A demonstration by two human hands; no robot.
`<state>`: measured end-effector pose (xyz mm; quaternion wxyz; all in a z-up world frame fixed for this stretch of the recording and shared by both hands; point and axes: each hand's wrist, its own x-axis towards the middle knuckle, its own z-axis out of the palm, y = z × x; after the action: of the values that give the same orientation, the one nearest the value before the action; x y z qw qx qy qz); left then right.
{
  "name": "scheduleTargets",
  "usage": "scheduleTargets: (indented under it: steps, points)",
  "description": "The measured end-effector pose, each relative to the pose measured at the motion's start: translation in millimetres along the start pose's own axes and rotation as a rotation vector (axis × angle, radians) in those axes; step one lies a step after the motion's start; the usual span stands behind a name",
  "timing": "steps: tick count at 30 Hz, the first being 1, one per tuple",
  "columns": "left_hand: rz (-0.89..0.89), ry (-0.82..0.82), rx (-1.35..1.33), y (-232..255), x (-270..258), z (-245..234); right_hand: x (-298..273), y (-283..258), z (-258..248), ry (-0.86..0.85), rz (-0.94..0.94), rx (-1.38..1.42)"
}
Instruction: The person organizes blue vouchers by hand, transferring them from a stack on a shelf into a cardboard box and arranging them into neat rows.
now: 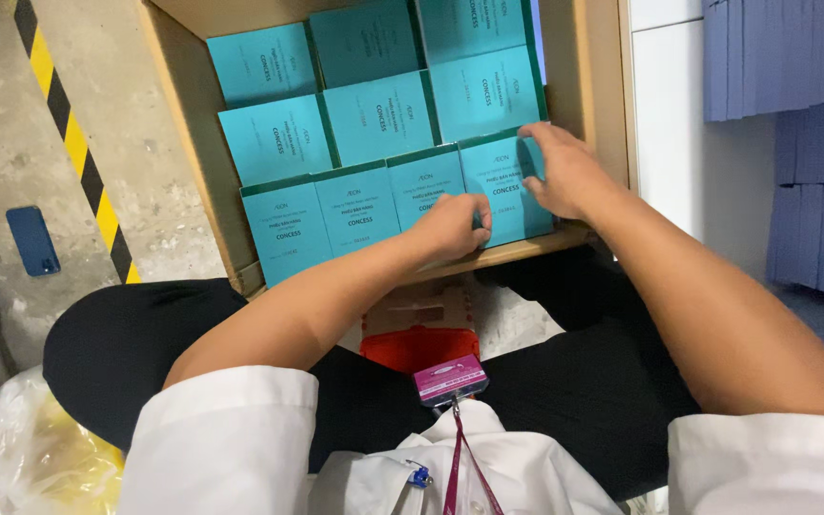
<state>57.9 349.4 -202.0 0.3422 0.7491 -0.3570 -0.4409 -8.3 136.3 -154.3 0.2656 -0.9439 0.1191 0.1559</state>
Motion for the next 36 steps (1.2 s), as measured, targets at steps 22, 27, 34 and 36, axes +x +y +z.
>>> scheduleTargets:
  steps: [22,27,34,36]
  points:
    - [-0.340,0.162,-0.100,10.6,7.4,-13.0,-7.2,-20.1,-8.9,-0.335,0.393,0.014]
    - [-0.259,0.153,0.062,16.7,8.8,-20.6,-9.0,-37.5,-35.6,-0.357,0.362,-0.103]
    - [-0.076,0.241,0.155,95.1,9.8,-74.6,-60.4,-53.0,-161.2,0.058,0.098,0.201]
    - [-0.072,0.216,0.085,123.3,13.4,-83.6,-76.4,-48.1,-185.5,0.245,0.173,0.425]
